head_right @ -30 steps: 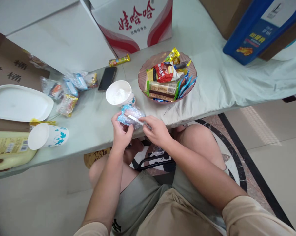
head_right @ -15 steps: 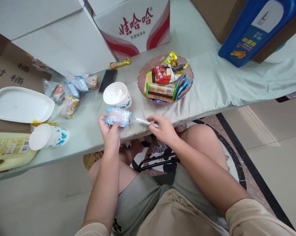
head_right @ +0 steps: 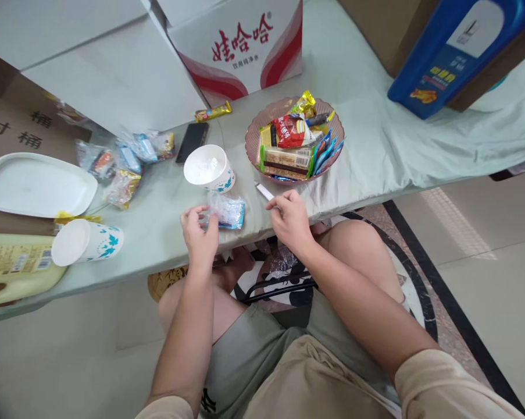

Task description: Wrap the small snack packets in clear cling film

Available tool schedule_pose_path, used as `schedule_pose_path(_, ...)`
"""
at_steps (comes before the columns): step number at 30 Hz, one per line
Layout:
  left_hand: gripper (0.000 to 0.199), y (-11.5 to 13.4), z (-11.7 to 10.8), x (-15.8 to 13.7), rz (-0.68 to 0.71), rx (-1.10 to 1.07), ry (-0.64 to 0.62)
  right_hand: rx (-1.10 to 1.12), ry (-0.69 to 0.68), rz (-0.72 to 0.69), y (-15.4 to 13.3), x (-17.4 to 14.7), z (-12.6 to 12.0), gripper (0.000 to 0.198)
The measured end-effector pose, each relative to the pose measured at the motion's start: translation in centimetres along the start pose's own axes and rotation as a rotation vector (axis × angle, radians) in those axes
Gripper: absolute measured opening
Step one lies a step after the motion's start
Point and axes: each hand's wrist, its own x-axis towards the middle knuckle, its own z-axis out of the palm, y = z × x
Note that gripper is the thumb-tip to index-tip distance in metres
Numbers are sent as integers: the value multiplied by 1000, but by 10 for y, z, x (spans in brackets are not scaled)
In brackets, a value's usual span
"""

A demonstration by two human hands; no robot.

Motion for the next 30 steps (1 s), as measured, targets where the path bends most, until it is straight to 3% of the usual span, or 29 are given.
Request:
schedule_pose_path(6, 36, -1, 2, -2, -1, -99, -113, -105, -2, -173, 12, 6, 20, 26)
schedule_pose_path(9, 18, -3, 3, -1, -45, -144, -135, -233, 22, -233, 10, 6, 24, 25)
schedule_pose_path(12, 10, 1, 2, -1, -143, -384, -166, -276, 13, -290, 2, 2, 21, 20)
schedule_pose_path(15, 18, 10, 0, -2, -330, -736, -247, -220, -120, -398, -5, -4, 19, 24)
schedule_pose_path(18, 27, 18, -2, -2, -471, -908, -299, -164, -181, -429, -7, -7, 18, 33)
schedule_pose_path(22, 25, 16, -3, 4, -537, -932, -157, -83, -112, -335, -3, -3, 14, 23)
schedule_pose_path(26, 28, 7, -6, 11, -605, -933, 42, -63, 17, -268, -1, 2, 4, 29)
schedule_pose_path(30, 31, 3, -8, 14, -520, -938, 102, -106, -104, -369, -1, -2, 4, 39)
